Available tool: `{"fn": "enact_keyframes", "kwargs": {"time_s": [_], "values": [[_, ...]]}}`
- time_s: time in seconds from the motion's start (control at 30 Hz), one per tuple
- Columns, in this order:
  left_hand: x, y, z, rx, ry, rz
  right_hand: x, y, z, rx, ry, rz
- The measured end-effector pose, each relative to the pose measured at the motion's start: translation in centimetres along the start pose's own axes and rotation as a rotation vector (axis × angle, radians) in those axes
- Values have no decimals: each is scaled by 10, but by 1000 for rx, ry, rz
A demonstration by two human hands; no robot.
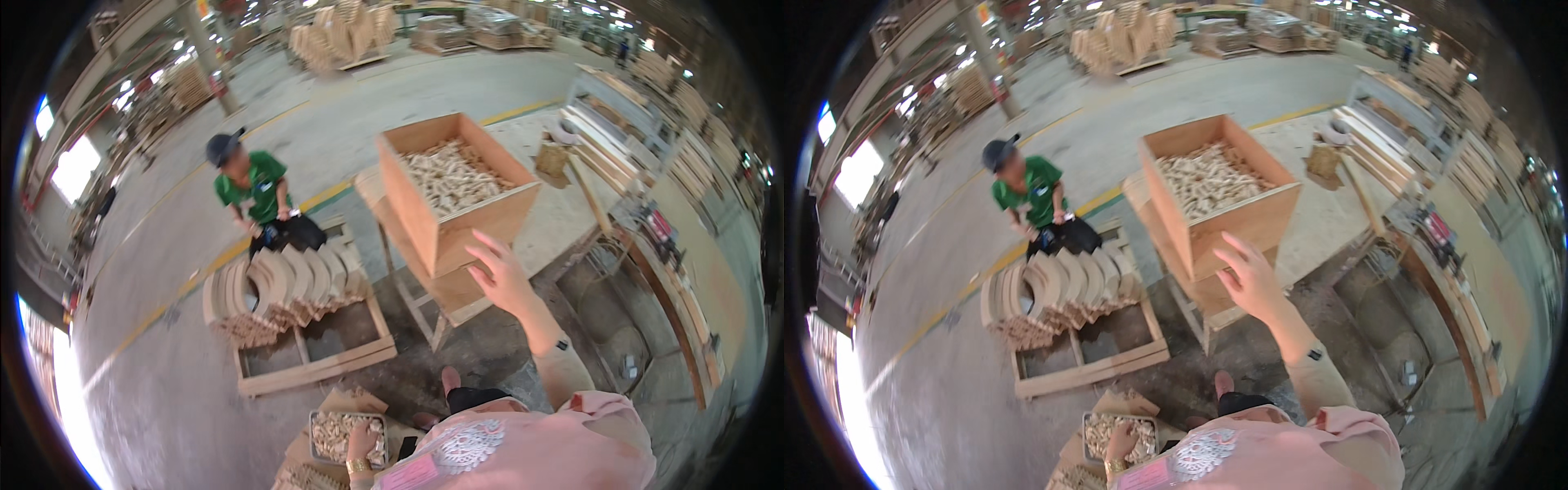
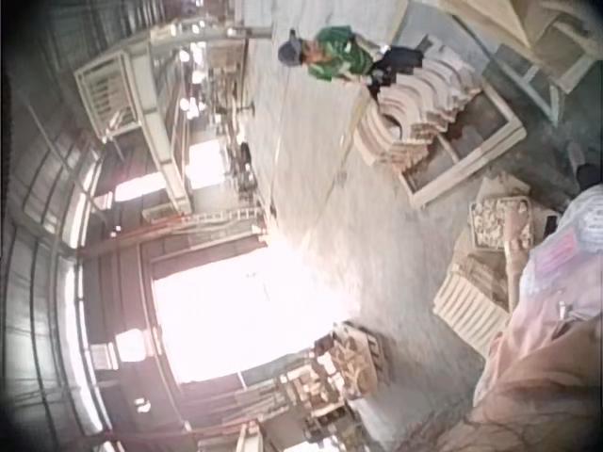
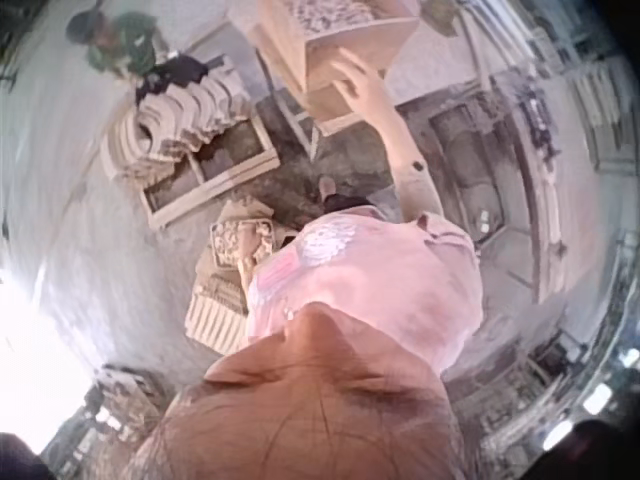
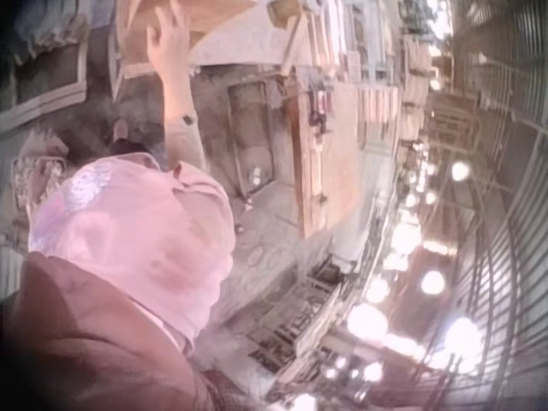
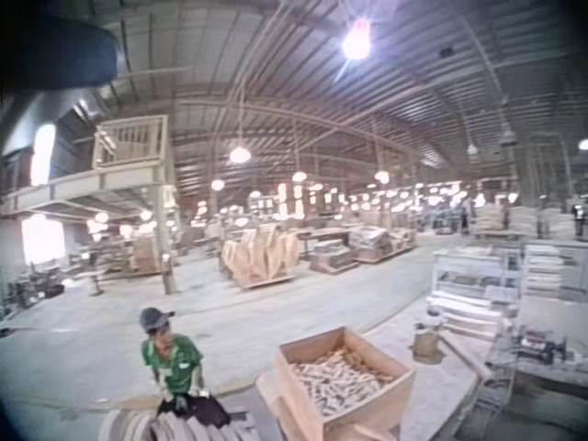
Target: The person assembles small wooden components by applying glue to the holes of a block and inserting cylindrical dowels. They handle the parts one at a time, using a brush to apply adhesive and their fingers to press the dowels into place.
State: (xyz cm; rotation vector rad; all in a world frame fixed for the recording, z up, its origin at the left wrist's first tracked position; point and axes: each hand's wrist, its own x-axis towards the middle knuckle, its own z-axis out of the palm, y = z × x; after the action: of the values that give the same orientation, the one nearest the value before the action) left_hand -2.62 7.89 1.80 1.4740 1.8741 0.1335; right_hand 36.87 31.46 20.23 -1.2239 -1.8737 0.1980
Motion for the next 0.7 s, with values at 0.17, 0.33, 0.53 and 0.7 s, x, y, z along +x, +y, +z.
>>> {"fn": "enact_keyframes", "kwargs": {"time_s": [0.17,0.33,0.53,0.7], "values": [[32,48,89,-273,-275,-26,41,43,-37,-378,86,7],[32,56,119,-267,-271,-40,42,54,-16,-401,8,79],[53,62,125,-216,-332,-16,43,55,-32,-397,-85,94],[66,75,99,-67,-216,-38,38,65,-48,-317,-111,35]]}}
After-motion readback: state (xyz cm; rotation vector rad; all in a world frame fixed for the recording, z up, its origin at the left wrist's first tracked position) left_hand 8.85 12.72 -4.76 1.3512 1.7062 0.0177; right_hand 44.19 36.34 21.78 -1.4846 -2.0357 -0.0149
